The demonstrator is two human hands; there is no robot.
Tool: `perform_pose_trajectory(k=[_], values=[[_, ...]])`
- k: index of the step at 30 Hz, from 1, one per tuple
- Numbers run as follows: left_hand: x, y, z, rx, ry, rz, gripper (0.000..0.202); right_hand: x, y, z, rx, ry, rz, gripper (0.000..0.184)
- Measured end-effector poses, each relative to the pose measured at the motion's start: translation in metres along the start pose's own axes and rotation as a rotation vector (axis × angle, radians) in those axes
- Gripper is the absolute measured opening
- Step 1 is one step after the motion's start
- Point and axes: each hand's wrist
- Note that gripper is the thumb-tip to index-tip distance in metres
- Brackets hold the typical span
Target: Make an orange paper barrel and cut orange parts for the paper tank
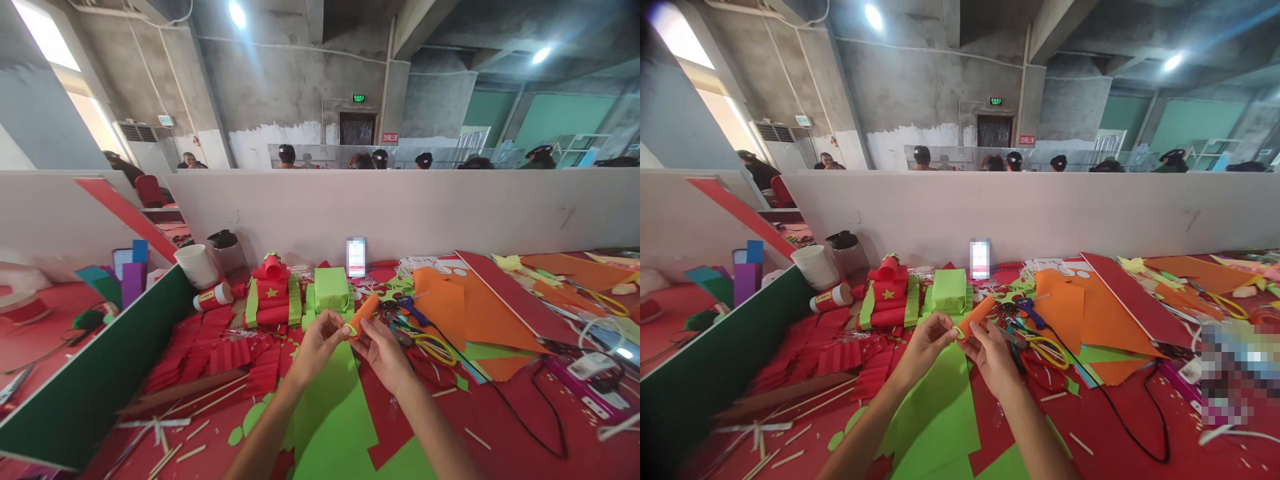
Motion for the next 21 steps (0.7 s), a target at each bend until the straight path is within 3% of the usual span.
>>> perform_pose_trajectory(k=[10, 13, 17, 21], values=[[0.0005, 0.002, -0.0007, 0.009, 0.019, 0.045, 0.023, -0.0012, 0.0015, -0.0031, -0.005, 0.039, 0.047, 0.023], [-0.0021, 0.004, -0.0019, 0.066, 0.044, 0.07, 0.023, -0.0011, 0.0006, -0.0027, 0.029, 0.037, 0.047, 0.023], [-0.005, 0.0062, -0.004, 0.165, 0.096, 0.223, 0.018, -0.0001, 0.0008, -0.0028, 0.075, 0.002, 0.059, 0.025], [-0.0053, 0.0073, -0.0053, 0.191, 0.154, 0.369, 0.015, 0.0012, 0.0023, -0.0028, 0.069, -0.029, 0.079, 0.025]])
Point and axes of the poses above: each hand's wrist, its own z-axis towards the middle knuckle, its own y-axis out of the palm, x = y × z, and after that the axes turned 7 degrees about z, right-handed
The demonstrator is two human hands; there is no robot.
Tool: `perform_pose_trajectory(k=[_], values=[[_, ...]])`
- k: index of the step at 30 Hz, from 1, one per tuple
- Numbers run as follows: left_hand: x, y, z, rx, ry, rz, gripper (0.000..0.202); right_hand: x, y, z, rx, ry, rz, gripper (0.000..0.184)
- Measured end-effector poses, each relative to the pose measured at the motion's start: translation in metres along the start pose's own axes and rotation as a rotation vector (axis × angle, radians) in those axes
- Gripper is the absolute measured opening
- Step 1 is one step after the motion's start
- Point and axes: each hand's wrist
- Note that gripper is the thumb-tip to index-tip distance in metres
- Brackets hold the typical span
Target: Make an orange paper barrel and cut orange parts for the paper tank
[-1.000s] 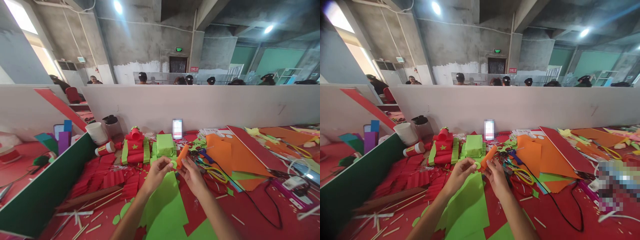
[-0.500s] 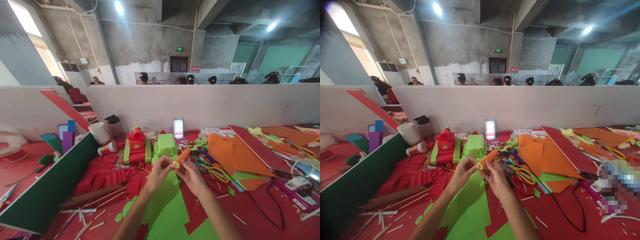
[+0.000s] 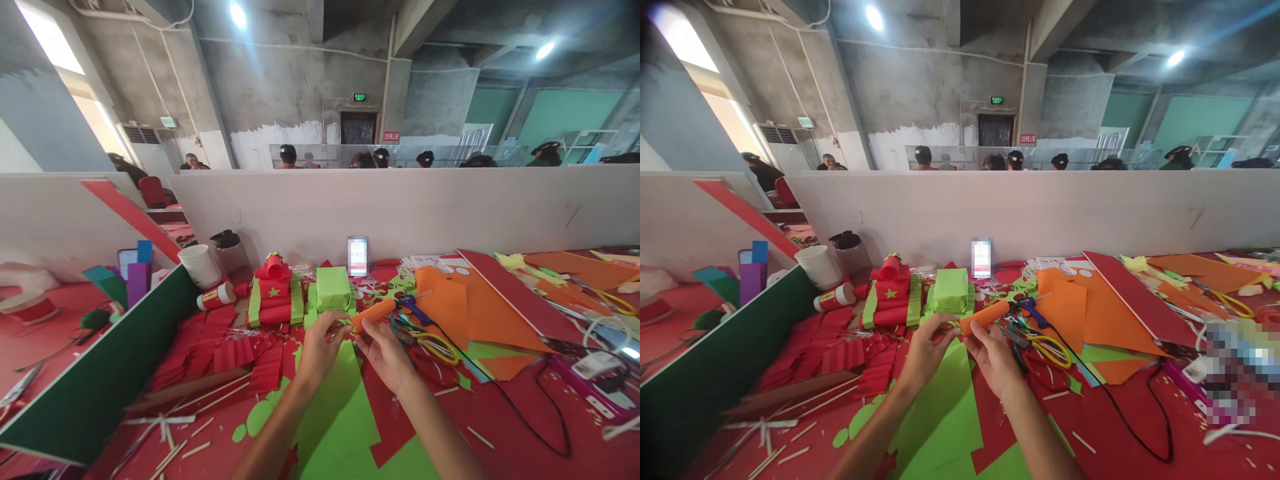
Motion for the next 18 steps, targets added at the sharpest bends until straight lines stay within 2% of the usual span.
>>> perform_pose_trajectory(k=[4, 11, 18], values=[[0.001, 0.0001, -0.0002, -0.018, 0.039, 0.052, 0.023, 0.0012, -0.0004, 0.0007, -0.008, -0.009, 0.037, 0.023], [0.0014, 0.0006, -0.002, -0.063, -0.001, -0.043, 0.032, 0.001, -0.0063, 0.0032, -0.007, 0.005, 0.048, 0.021], [0.0046, -0.0012, -0.0007, -0.069, 0.011, -0.051, 0.034, -0.0011, 0.0002, -0.0003, -0.068, -0.018, 0.021, 0.019]])
Point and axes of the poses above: each hand's wrist, its own z-axis towards the middle knuckle, its own y-axis out of the palm, x = y × z, and after that the axes turned 7 degrees about z, right-handed
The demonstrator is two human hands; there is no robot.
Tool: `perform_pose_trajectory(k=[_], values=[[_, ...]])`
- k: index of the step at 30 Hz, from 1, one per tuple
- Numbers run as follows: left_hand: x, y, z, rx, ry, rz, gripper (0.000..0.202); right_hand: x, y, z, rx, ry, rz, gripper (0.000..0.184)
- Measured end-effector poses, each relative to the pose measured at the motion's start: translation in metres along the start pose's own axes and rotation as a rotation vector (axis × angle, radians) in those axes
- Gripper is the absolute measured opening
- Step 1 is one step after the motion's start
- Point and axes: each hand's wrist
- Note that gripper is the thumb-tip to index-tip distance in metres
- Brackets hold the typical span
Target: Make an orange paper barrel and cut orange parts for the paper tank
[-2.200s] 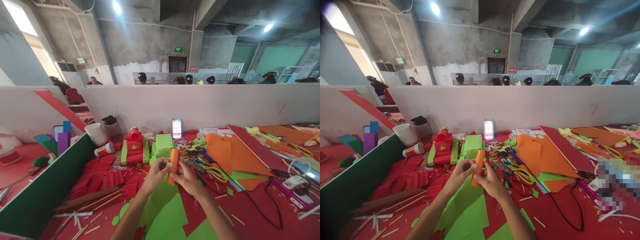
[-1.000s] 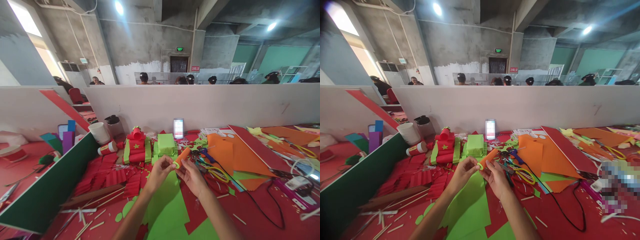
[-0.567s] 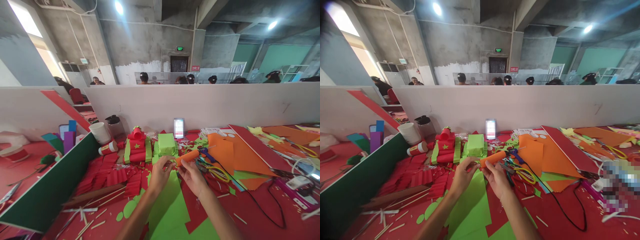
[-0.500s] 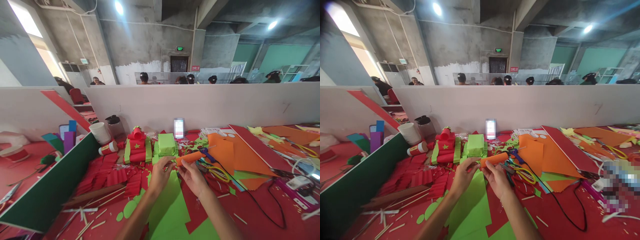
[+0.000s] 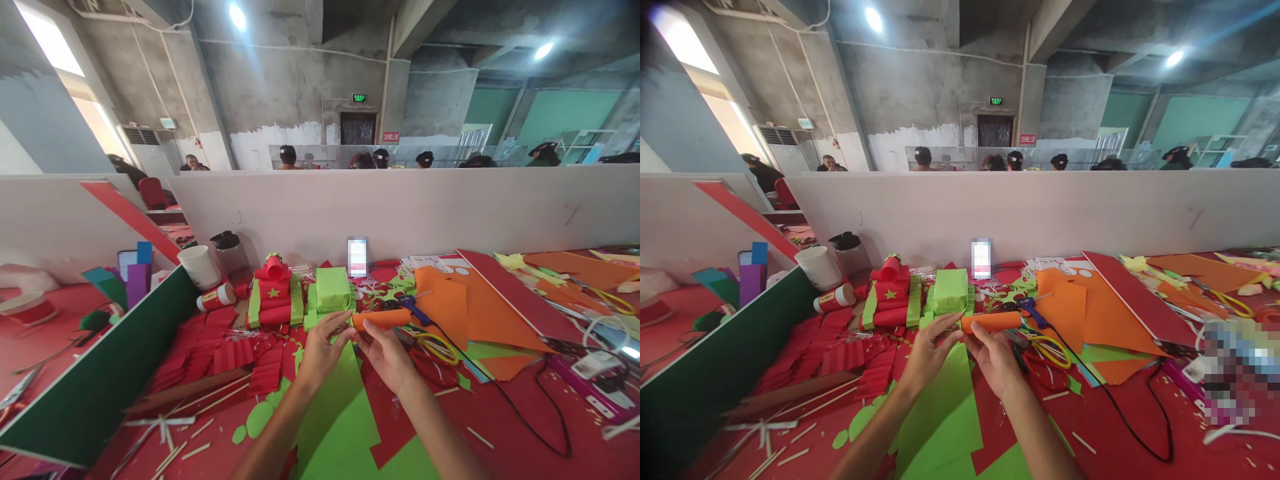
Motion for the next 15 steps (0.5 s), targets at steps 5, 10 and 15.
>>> perform_pose_trajectory(k=[5, 10, 15], values=[[-0.0025, 0.0012, 0.0011, 0.026, -0.005, -0.002, 0.035, 0.0004, 0.0012, -0.0017, -0.022, -0.028, -0.078, 0.029], [-0.0056, 0.0038, 0.0008, 0.036, -0.078, -0.043, 0.036, 0.0022, -0.0019, -0.0007, -0.023, -0.022, -0.08, 0.027], [-0.0064, 0.0068, 0.0001, 0.028, -0.141, -0.086, 0.039, 0.0024, -0.0002, -0.0003, -0.016, -0.069, -0.078, 0.026]])
Point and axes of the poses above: each hand's wrist, its own z-axis towards the middle knuckle, its own y-axis out of the palm, x = y × z, and after that the axes turned 7 degrees about z, right-handed
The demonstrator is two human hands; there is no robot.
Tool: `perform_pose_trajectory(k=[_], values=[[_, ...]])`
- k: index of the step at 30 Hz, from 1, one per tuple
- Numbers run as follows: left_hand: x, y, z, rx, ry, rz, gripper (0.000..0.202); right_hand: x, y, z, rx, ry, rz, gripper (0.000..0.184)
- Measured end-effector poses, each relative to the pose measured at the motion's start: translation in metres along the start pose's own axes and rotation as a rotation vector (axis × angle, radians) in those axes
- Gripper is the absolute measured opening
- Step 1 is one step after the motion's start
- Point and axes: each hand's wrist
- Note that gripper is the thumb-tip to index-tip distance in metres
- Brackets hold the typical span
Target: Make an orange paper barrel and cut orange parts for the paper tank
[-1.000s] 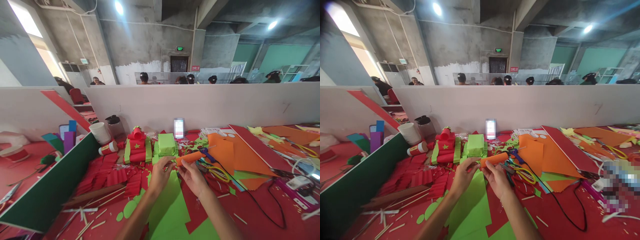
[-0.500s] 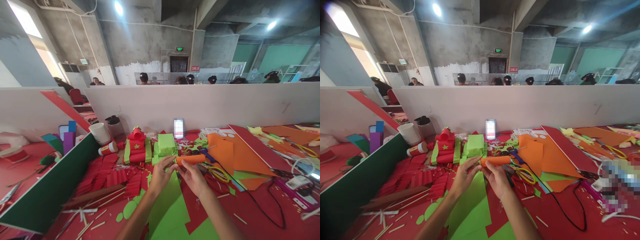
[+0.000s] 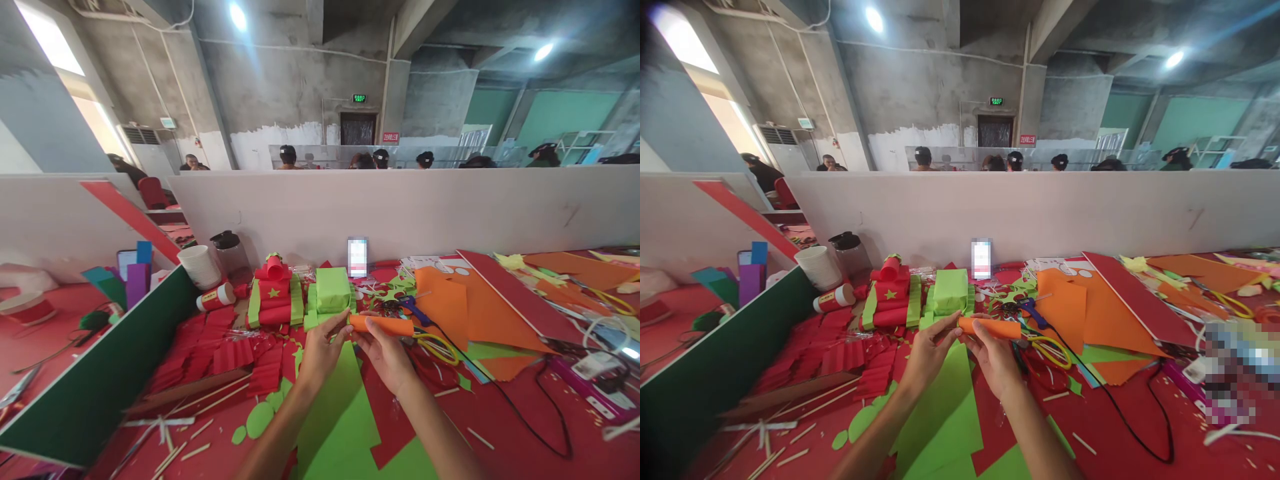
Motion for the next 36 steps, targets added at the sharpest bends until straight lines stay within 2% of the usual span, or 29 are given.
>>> perform_pose_trajectory(k=[9, 15, 21, 28, 36], values=[[0.001, 0.005, -0.004, -0.014, 0.005, 0.051, 0.04, -0.001, 0.004, -0.002, -0.004, -0.081, -0.065, 0.025], [0.002, 0.01, -0.007, -0.035, 0.03, 0.026, 0.041, -0.001, 0.003, 0.0, 0.033, -0.119, -0.075, 0.032], [0.002, 0.013, -0.009, -0.053, 0.062, 0.002, 0.042, -0.002, 0.001, 0.001, 0.023, -0.147, -0.11, 0.029], [0.004, 0.014, -0.01, -0.074, 0.027, -0.051, 0.047, -0.004, 0.003, 0.0, 0.008, -0.159, -0.153, 0.028], [0.007, 0.016, -0.012, -0.058, 0.045, -0.006, 0.04, -0.002, 0.001, 0.003, 0.012, -0.22, -0.257, 0.028]])
Point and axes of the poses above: each hand's wrist, its own z-axis towards the middle knuckle, its own y-axis out of the palm, x = y × z, and after that the axes turned 7 degrees about z, right-handed
